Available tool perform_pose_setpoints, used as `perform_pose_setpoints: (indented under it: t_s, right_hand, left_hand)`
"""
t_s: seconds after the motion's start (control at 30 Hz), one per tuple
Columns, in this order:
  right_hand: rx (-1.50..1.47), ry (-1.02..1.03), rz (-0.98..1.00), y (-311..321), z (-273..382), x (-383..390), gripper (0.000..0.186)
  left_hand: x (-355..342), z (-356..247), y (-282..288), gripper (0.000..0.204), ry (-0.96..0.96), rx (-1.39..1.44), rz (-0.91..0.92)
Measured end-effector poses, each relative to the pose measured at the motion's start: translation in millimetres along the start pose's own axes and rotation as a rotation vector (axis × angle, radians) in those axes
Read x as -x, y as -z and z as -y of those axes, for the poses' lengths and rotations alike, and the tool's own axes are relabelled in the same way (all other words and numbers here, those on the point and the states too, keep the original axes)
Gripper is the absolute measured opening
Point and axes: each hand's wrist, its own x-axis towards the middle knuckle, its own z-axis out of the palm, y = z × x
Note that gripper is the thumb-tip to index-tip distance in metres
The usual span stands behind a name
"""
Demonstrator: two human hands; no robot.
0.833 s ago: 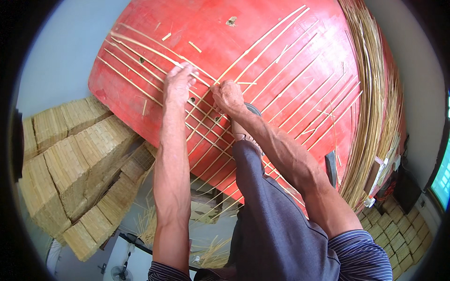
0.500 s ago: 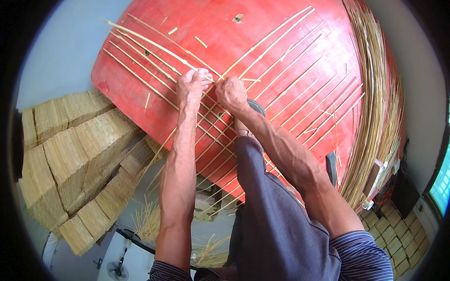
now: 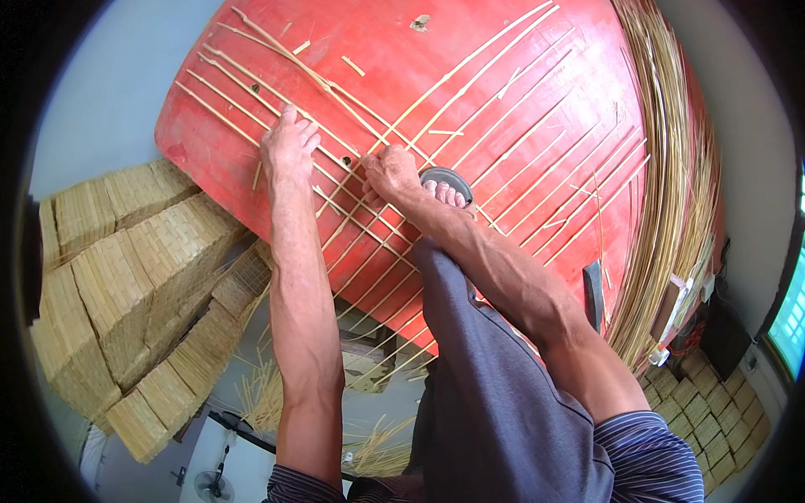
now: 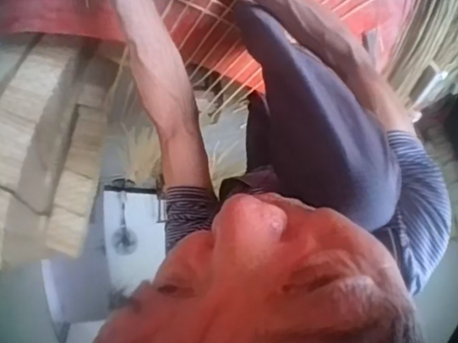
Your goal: The person weaves thin bamboo strips into a grid pattern on a red curved work surface. They interlace the strips by hand, occasionally using a small wooden block to press the weave tight and a knife to trim excess material.
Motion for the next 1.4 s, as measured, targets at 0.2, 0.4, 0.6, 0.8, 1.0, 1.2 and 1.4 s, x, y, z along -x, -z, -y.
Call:
perform_pose_setpoints:
  t_s: [0.2, 0.4, 0.6, 0.8, 1.0, 1.2, 1.4]
  right_hand:
    - [0.04, 0.037, -0.072, -2.7, -7.1, -5.3, 0.033]
    - [0.112, 0.082, -0.127, -6.9, -6.4, -1.5, 0.032]
    - [0.185, 0.126, -0.152, -7.9, -9.0, -4.0, 0.035]
    - [0.226, 0.15, -0.177, -7.1, -13.3, -6.7, 0.036]
    - [0.217, 0.146, -0.179, -10.7, -13.4, -9.8, 0.038]
    - [0.196, 0.158, -0.14, -8.8, -18.6, -7.9, 0.039]
    - [0.087, 0.03, -0.035, -27.7, -15.2, 5.4, 0.034]
  left_hand:
    - [-2.4, 9.7, 3.2, 0.06, 0.057, 0.111, 0.068]
    - [-5.4, 19.9, 14.6, 0.038, 0.064, -0.014, 0.151]
    - [8.9, 46.0, 16.3, 0.03, -0.242, -0.564, 0.328]
    - [35.6, 53.8, 16.4, 0.042, -0.295, -0.462, 0.392]
    - [35.2, 56.5, 18.9, 0.039, -0.359, -0.603, 0.404]
    - [14.7, 50.8, 32.3, 0.049, -0.408, -0.345, 0.238]
    - [-16.4, 46.5, 48.1, 0.049, -0.226, -0.168, 0.051]
